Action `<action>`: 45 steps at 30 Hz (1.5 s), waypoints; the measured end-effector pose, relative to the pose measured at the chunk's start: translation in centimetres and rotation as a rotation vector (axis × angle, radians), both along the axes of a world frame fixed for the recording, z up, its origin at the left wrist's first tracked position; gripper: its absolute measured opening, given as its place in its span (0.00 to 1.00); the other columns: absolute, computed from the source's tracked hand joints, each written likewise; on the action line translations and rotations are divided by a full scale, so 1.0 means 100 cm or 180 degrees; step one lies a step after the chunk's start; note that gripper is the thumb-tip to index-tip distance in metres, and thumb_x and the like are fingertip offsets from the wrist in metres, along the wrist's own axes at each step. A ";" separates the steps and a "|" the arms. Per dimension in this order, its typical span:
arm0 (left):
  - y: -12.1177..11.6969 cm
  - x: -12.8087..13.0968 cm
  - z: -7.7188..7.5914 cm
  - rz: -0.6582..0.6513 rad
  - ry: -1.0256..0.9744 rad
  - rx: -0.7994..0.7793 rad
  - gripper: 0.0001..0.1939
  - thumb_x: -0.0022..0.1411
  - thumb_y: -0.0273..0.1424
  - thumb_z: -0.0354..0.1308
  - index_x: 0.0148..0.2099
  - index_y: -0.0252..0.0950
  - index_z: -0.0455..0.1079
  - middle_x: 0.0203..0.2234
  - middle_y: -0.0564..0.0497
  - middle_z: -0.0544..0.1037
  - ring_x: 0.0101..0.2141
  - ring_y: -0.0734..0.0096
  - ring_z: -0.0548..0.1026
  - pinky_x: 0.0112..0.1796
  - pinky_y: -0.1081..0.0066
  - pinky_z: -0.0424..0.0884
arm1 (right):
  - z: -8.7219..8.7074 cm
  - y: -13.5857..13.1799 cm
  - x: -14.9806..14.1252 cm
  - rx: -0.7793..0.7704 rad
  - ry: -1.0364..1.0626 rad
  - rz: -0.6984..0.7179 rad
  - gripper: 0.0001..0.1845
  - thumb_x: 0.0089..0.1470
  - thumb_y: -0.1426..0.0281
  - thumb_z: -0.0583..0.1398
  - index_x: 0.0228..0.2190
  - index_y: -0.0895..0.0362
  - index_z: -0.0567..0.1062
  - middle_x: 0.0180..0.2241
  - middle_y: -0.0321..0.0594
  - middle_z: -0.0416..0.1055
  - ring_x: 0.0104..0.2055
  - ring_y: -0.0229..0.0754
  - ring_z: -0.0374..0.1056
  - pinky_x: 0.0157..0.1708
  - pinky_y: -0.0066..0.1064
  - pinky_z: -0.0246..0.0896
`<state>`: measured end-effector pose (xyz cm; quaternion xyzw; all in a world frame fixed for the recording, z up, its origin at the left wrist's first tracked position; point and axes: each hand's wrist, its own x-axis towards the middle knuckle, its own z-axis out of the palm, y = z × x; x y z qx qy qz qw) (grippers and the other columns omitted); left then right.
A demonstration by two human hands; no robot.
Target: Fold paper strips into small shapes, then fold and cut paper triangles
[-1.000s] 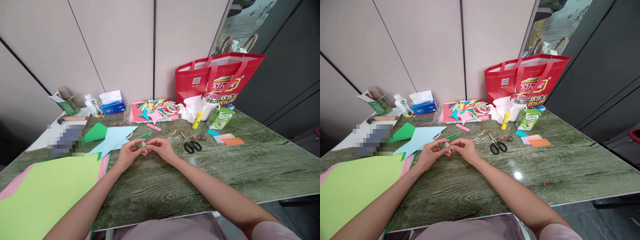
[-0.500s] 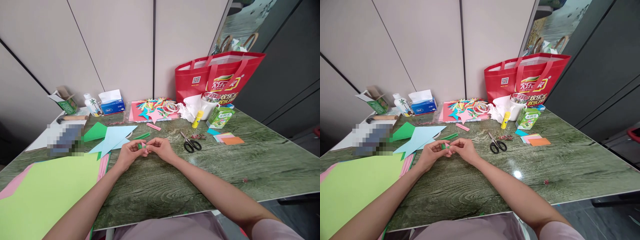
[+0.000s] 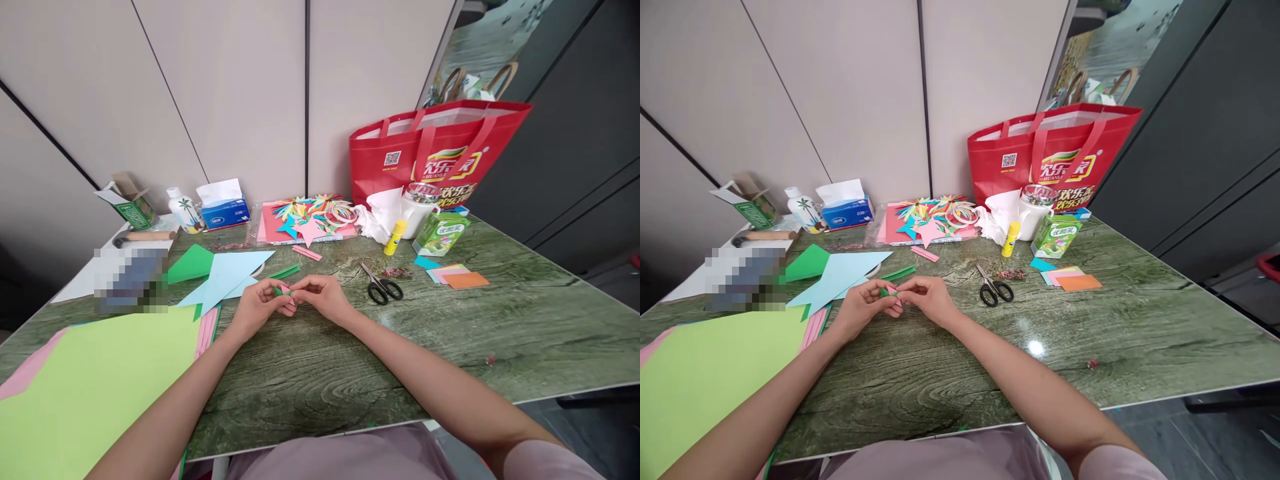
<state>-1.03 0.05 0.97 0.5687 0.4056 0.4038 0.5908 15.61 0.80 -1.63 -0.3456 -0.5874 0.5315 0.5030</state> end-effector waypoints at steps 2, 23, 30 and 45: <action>0.001 -0.001 0.002 -0.0070 -0.0061 -0.0103 0.17 0.45 0.33 0.66 0.36 0.32 0.66 0.23 0.50 0.79 0.25 0.63 0.78 0.30 0.62 0.76 | 0.001 0.000 0.001 0.0018 0.0000 0.0020 0.11 0.41 0.64 0.65 0.28 0.58 0.77 0.22 0.36 0.73 0.23 0.36 0.66 0.27 0.29 0.64; 0.000 -0.004 0.002 -0.0279 0.0327 -0.0458 0.13 0.43 0.33 0.67 0.30 0.32 0.69 0.20 0.48 0.79 0.24 0.65 0.78 0.30 0.63 0.77 | 0.002 0.004 0.007 0.0747 -0.0814 0.0304 0.09 0.46 0.64 0.63 0.23 0.57 0.75 0.26 0.37 0.70 0.28 0.36 0.64 0.29 0.27 0.57; -0.001 -0.002 0.001 -0.0312 0.0481 -0.0227 0.13 0.44 0.33 0.66 0.30 0.33 0.68 0.19 0.50 0.78 0.24 0.64 0.78 0.30 0.63 0.77 | -0.003 0.002 0.004 0.0132 -0.0653 0.0358 0.10 0.43 0.64 0.63 0.23 0.59 0.73 0.22 0.35 0.70 0.23 0.35 0.63 0.26 0.27 0.58; 0.001 -0.003 -0.001 -0.0228 0.0302 -0.0076 0.13 0.50 0.37 0.62 0.30 0.32 0.68 0.21 0.48 0.78 0.25 0.65 0.78 0.31 0.64 0.76 | 0.000 0.006 0.004 0.0011 -0.0268 0.0314 0.09 0.42 0.66 0.64 0.26 0.60 0.75 0.22 0.35 0.71 0.23 0.34 0.65 0.27 0.27 0.60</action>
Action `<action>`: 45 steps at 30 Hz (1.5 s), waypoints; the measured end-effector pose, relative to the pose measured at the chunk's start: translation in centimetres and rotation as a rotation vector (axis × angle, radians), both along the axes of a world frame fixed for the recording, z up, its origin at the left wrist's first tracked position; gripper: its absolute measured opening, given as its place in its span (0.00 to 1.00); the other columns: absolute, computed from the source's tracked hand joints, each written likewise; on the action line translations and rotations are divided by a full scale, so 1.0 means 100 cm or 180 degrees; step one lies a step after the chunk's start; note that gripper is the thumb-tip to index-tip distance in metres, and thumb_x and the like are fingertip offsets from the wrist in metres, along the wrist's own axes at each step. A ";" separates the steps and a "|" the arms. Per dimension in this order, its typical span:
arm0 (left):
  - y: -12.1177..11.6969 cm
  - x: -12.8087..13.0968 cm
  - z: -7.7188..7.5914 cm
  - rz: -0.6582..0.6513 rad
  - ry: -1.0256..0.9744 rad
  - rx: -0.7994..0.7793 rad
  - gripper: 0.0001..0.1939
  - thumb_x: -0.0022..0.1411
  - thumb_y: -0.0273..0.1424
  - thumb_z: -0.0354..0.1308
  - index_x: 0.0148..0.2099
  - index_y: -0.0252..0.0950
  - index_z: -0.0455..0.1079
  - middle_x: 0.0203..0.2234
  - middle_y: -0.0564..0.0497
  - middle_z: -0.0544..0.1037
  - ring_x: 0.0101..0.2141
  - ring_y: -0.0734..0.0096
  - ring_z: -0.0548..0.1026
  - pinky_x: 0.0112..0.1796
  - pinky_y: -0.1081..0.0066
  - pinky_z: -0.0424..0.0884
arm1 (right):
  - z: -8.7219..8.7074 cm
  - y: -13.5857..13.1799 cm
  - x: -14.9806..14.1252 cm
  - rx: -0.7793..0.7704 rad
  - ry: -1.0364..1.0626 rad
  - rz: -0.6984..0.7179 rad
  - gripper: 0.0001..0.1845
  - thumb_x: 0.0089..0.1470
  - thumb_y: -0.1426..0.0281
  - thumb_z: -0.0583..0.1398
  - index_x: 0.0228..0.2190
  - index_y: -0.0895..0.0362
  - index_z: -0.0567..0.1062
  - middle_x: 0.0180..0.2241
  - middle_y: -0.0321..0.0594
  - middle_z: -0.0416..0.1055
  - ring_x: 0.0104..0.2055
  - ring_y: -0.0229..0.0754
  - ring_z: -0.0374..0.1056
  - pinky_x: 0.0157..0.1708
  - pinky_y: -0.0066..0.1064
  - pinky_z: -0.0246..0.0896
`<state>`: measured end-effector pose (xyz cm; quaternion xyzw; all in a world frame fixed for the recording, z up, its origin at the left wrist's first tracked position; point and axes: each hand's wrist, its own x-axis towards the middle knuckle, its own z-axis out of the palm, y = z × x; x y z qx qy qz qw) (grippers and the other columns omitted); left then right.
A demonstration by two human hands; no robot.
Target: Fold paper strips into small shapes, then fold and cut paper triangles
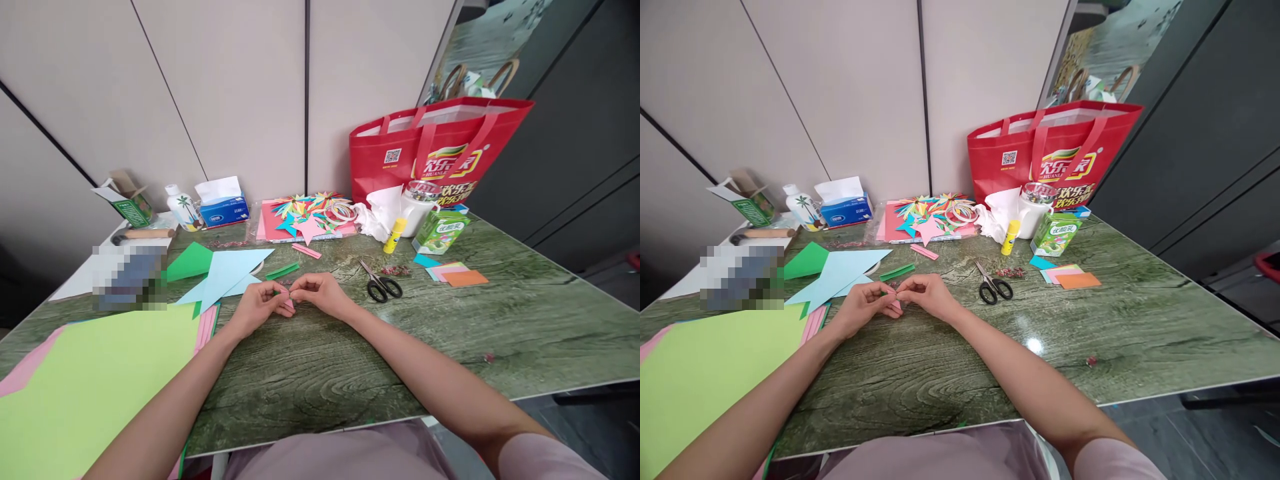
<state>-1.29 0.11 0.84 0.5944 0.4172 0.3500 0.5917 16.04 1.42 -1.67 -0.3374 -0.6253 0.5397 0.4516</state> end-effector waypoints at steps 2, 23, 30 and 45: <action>-0.001 0.001 0.000 0.0106 -0.0008 0.0091 0.13 0.50 0.38 0.62 0.30 0.32 0.68 0.20 0.49 0.77 0.24 0.65 0.77 0.29 0.64 0.76 | -0.001 0.000 -0.001 -0.0073 0.0080 0.0050 0.10 0.41 0.67 0.65 0.28 0.59 0.75 0.23 0.34 0.71 0.24 0.34 0.65 0.28 0.27 0.61; -0.003 0.006 0.000 0.0152 -0.0064 0.0376 0.19 0.50 0.33 0.62 0.43 0.33 0.64 0.22 0.53 0.76 0.25 0.68 0.77 0.28 0.65 0.76 | 0.000 -0.001 -0.004 -0.0231 0.0474 0.0246 0.14 0.43 0.64 0.64 0.31 0.56 0.69 0.26 0.32 0.69 0.24 0.33 0.65 0.26 0.27 0.64; -0.002 0.006 -0.001 0.0195 0.0057 0.0330 0.16 0.48 0.34 0.62 0.39 0.34 0.65 0.19 0.55 0.74 0.23 0.68 0.77 0.25 0.68 0.76 | -0.004 -0.002 -0.005 0.0061 -0.0041 -0.0023 0.10 0.44 0.64 0.63 0.27 0.58 0.70 0.22 0.33 0.67 0.20 0.31 0.61 0.19 0.23 0.57; -0.004 0.007 -0.001 0.0205 -0.0357 -0.0118 0.16 0.47 0.34 0.64 0.37 0.34 0.66 0.25 0.53 0.77 0.29 0.64 0.78 0.35 0.61 0.76 | -0.001 -0.002 -0.005 -0.0150 0.0128 -0.0028 0.12 0.41 0.64 0.64 0.24 0.58 0.70 0.21 0.33 0.69 0.21 0.33 0.65 0.24 0.26 0.62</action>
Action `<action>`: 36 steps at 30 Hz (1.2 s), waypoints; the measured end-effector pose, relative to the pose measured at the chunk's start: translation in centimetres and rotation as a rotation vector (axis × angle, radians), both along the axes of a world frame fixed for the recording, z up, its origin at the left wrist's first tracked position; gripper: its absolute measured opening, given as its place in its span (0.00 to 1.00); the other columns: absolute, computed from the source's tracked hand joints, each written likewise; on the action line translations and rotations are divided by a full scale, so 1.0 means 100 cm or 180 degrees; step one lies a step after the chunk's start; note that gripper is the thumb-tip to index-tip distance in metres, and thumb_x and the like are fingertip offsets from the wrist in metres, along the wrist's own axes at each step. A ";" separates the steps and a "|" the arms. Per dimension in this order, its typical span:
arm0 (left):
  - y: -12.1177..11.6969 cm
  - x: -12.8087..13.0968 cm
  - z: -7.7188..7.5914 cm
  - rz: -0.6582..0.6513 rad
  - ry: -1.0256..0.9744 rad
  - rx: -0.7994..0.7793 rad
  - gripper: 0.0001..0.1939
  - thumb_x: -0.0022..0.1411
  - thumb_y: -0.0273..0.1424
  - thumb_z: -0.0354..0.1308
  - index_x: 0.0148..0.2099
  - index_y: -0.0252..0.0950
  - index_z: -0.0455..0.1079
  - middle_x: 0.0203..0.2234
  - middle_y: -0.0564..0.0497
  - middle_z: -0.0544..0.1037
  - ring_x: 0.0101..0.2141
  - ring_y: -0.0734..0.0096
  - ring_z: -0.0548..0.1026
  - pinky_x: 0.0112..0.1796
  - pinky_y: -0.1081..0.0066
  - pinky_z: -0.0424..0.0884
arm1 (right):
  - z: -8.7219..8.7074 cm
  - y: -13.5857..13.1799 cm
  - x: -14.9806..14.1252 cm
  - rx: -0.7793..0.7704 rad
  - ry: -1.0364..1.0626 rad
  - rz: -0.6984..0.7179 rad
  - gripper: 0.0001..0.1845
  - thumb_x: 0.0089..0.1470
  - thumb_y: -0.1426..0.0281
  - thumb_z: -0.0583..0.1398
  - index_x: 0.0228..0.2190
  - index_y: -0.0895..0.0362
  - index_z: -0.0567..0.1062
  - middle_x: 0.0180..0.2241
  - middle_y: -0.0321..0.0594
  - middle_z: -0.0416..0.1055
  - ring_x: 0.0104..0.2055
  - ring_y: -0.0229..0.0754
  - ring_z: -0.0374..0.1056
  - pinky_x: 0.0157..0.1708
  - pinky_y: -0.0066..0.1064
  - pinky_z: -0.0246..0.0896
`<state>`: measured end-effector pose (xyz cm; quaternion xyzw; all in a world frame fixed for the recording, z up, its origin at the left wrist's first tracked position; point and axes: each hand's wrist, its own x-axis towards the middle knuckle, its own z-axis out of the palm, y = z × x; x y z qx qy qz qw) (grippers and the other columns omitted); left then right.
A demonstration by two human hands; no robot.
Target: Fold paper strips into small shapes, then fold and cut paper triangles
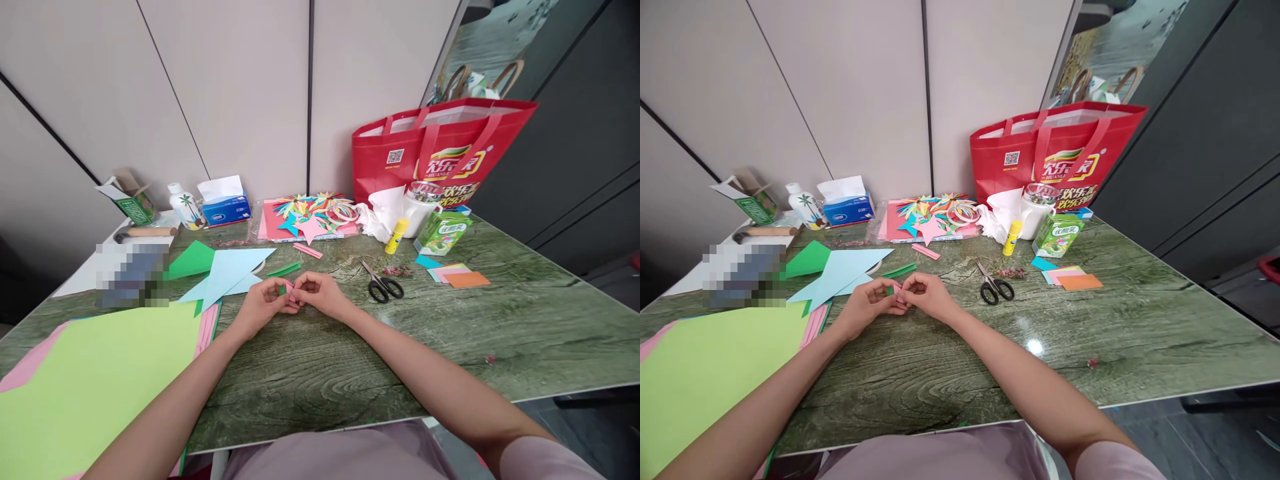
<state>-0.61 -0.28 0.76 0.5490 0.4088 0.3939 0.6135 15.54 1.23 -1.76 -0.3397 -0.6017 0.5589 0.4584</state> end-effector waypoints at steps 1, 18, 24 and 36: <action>0.000 0.000 0.001 0.0034 0.0008 -0.0022 0.15 0.47 0.35 0.63 0.37 0.33 0.66 0.25 0.52 0.77 0.28 0.64 0.78 0.35 0.60 0.76 | 0.001 0.000 0.000 0.0013 0.0000 0.0005 0.12 0.42 0.63 0.64 0.24 0.58 0.70 0.21 0.33 0.69 0.21 0.32 0.65 0.24 0.26 0.62; -0.002 0.003 0.003 0.0142 0.0012 -0.0122 0.13 0.47 0.37 0.63 0.31 0.33 0.68 0.24 0.52 0.77 0.28 0.64 0.78 0.36 0.58 0.76 | -0.002 -0.002 -0.002 0.0141 -0.0329 -0.0154 0.10 0.42 0.64 0.62 0.22 0.58 0.68 0.21 0.33 0.67 0.22 0.34 0.64 0.24 0.27 0.61; -0.003 0.006 0.002 0.0230 0.0034 -0.0045 0.12 0.47 0.36 0.63 0.31 0.34 0.67 0.23 0.54 0.76 0.27 0.65 0.78 0.34 0.60 0.76 | -0.003 -0.002 -0.002 0.0293 -0.0335 -0.0255 0.10 0.42 0.65 0.62 0.21 0.58 0.68 0.22 0.34 0.67 0.23 0.34 0.63 0.24 0.27 0.60; -0.004 0.006 0.000 0.0271 0.0054 0.0010 0.11 0.49 0.35 0.61 0.33 0.36 0.64 0.22 0.56 0.75 0.28 0.66 0.78 0.34 0.61 0.76 | -0.001 -0.001 -0.004 0.0209 -0.0152 -0.0234 0.12 0.40 0.68 0.63 0.27 0.57 0.64 0.25 0.33 0.66 0.24 0.32 0.62 0.25 0.25 0.60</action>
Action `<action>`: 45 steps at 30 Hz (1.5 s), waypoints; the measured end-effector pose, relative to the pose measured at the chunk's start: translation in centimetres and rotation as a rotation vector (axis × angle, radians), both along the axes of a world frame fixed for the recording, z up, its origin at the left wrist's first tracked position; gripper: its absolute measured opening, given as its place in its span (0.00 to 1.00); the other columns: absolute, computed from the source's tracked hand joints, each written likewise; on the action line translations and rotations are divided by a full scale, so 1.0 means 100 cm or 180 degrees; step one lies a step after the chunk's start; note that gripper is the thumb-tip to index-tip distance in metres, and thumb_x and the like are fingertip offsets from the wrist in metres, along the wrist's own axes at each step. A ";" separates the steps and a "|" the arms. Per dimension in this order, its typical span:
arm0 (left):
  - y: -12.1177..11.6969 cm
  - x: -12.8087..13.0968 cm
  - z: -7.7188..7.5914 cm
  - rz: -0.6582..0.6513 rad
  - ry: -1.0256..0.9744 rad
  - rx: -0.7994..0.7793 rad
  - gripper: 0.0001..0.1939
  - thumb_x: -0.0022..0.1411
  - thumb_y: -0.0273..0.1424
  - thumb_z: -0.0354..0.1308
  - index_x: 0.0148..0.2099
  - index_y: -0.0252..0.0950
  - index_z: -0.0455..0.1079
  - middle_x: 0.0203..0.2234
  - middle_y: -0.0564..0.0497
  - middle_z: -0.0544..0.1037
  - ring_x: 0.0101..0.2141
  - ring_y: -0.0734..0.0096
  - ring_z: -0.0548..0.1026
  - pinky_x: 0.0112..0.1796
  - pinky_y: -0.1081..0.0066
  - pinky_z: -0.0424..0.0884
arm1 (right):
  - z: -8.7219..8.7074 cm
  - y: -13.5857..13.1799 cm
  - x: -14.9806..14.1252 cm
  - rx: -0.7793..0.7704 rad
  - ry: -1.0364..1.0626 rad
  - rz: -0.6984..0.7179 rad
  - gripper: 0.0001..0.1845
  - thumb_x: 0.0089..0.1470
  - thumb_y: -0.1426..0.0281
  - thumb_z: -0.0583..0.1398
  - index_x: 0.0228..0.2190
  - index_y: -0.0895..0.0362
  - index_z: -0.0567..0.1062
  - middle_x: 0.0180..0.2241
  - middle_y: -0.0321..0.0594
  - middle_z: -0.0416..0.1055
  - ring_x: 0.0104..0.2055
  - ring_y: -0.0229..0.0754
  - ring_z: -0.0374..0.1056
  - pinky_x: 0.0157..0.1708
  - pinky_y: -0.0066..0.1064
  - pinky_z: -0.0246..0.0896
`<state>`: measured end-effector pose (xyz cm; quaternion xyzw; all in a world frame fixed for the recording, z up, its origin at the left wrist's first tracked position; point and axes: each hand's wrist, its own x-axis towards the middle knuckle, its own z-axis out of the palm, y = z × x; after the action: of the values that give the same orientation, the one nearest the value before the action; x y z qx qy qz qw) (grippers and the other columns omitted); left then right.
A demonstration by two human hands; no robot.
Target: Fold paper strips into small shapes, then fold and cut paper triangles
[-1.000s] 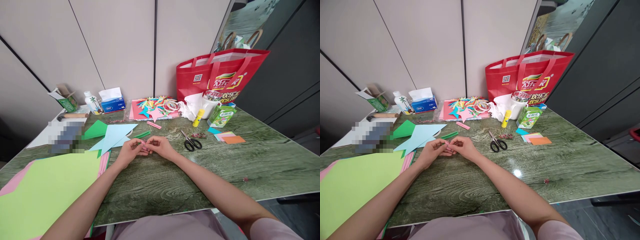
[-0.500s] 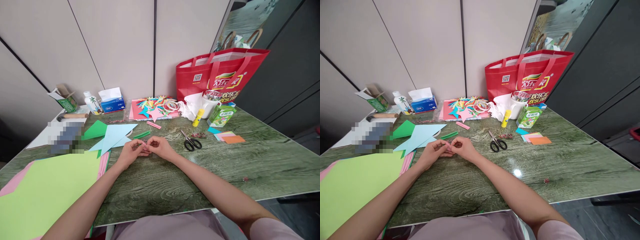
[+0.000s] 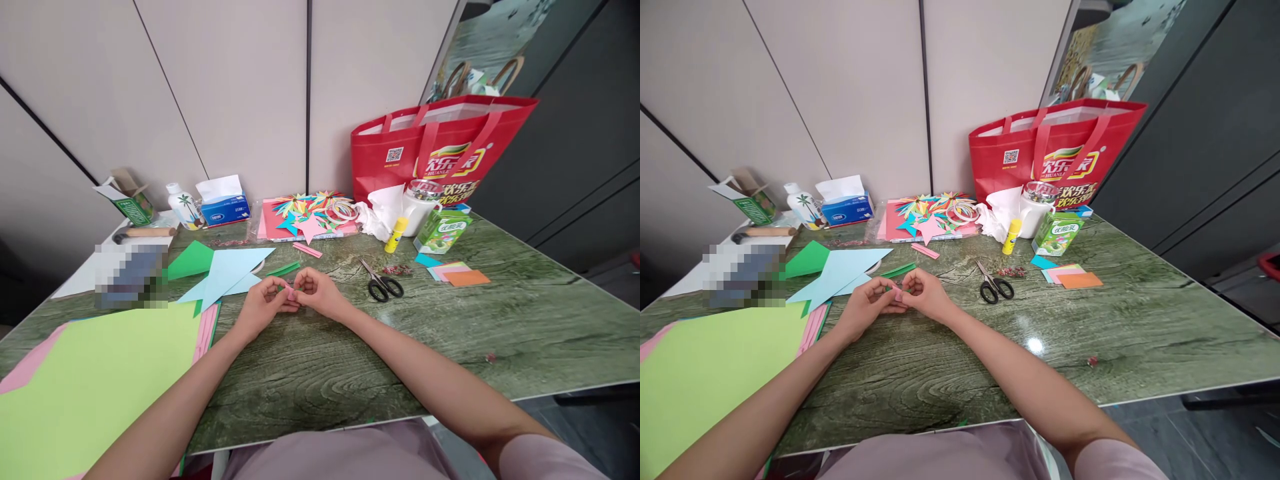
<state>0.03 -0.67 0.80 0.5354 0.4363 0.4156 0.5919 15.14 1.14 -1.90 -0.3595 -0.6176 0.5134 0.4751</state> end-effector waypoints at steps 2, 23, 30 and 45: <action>0.000 0.000 0.000 0.0023 0.0009 0.0006 0.11 0.49 0.35 0.61 0.32 0.36 0.64 0.23 0.56 0.75 0.28 0.66 0.78 0.34 0.61 0.76 | -0.001 0.001 0.000 0.0036 -0.0031 -0.0003 0.11 0.40 0.69 0.62 0.26 0.57 0.64 0.25 0.32 0.65 0.24 0.32 0.61 0.25 0.25 0.60; 0.001 -0.001 0.002 0.0168 -0.0081 -0.0005 0.13 0.51 0.36 0.59 0.36 0.36 0.63 0.24 0.55 0.76 0.28 0.64 0.78 0.35 0.60 0.76 | 0.001 0.002 0.003 -0.0199 0.0301 0.0288 0.13 0.42 0.62 0.64 0.29 0.57 0.72 0.25 0.34 0.70 0.24 0.33 0.65 0.27 0.27 0.64; 0.003 -0.002 -0.001 0.0175 -0.0112 0.0117 0.13 0.51 0.36 0.60 0.37 0.36 0.64 0.24 0.55 0.76 0.28 0.64 0.78 0.35 0.60 0.76 | -0.003 0.005 0.004 -0.0396 0.0488 0.0175 0.14 0.37 0.65 0.67 0.28 0.59 0.75 0.25 0.34 0.73 0.25 0.34 0.67 0.29 0.29 0.65; -0.002 0.003 0.000 0.0245 0.0116 0.0369 0.15 0.50 0.37 0.61 0.39 0.34 0.67 0.23 0.53 0.77 0.27 0.63 0.78 0.33 0.61 0.76 | 0.001 0.002 0.000 -0.0669 0.0569 -0.0127 0.13 0.35 0.65 0.67 0.24 0.60 0.74 0.19 0.32 0.71 0.20 0.32 0.65 0.24 0.26 0.64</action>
<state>0.31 -0.89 0.78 0.5590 0.4425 0.4528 0.5354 15.14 1.32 -1.82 -0.3723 -0.5083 0.5958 0.4980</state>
